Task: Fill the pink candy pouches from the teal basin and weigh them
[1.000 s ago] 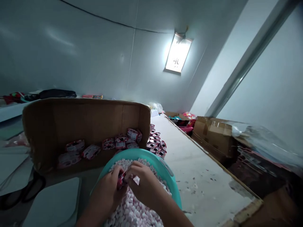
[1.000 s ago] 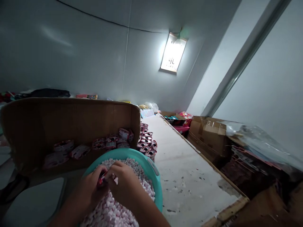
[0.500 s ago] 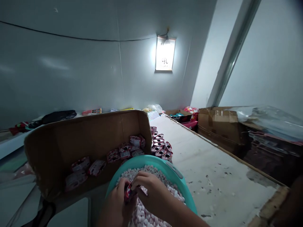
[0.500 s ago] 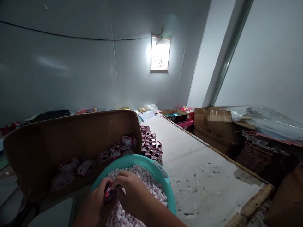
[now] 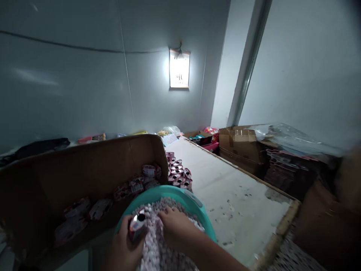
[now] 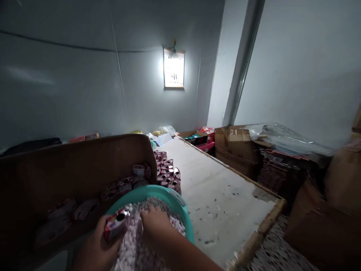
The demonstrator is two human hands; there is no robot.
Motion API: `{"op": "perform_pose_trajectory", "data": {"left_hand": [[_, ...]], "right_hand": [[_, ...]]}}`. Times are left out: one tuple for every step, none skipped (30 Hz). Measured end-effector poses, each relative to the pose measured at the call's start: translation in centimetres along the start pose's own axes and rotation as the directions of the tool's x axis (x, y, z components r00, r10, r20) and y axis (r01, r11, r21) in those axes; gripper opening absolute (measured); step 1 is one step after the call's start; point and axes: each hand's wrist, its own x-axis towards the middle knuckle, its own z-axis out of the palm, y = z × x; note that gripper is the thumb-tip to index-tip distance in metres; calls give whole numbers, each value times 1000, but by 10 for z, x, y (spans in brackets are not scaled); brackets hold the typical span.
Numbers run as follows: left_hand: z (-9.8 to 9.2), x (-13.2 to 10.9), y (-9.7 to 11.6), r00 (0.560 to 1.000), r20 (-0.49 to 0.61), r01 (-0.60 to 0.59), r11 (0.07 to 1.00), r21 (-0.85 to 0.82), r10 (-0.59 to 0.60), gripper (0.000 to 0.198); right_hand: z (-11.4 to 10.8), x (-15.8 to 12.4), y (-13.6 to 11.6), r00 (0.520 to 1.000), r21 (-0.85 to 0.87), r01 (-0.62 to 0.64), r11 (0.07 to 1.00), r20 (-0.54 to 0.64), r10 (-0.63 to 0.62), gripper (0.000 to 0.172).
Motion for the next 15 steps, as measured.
{"op": "perform_pose_trajectory", "data": {"left_hand": [[-3,-1,1,1000,-4,8,1000,-17,-8,31],[-4,0,2,1000,-15,12,999,-32,-12,33],[-6,0,1,1000,-11,12,999,-42,-12,34],[-6,1,1,1000,-3,9,999,-43,-9,36],[-6,2,0,1000,6,7,999,-34,-7,37],[-5,3,-1,1000,15,2,1000,-16,-2,37],[-4,3,-3,1000,17,-7,1000,5,7,37],[-3,4,-4,1000,14,-19,999,25,19,37],[-3,5,-5,999,18,-32,999,40,31,38],[-2,5,-5,999,30,-44,998,44,43,38],[-2,5,-5,997,53,-55,998,40,52,38],[-3,5,-5,995,79,-65,997,34,62,39],[-3,5,-5,992,102,-73,997,29,69,39],[-3,6,-5,989,124,-83,996,26,80,39],[-3,6,-5,985,143,-98,995,22,94,39]], "right_hand": [[1,-1,1,999,3,26,1000,40,-26,51],[1,-1,3,997,13,54,998,63,-54,55],[1,-3,4,993,11,77,997,90,-78,59],[-1,-5,5,988,5,97,995,117,-97,63],[-2,-9,6,984,-2,110,994,139,-109,65],[-4,-14,6,982,-7,121,993,149,-119,65],[-4,-20,5,981,-6,132,991,146,-130,63],[-2,-27,5,982,1,142,990,126,-141,58],[1,-35,4,985,15,148,989,88,-149,49],[5,-41,4,987,32,152,988,45,-153,42],[9,-47,3,989,50,145,988,2,-145,37],[13,-52,3,990,71,135,988,-38,-133,34],[16,-55,3,991,93,121,988,-68,-115,32],[18,-56,3,992,114,102,988,-81,-93,30],[19,-55,3,995,132,83,988,-71,-74,28]]}}
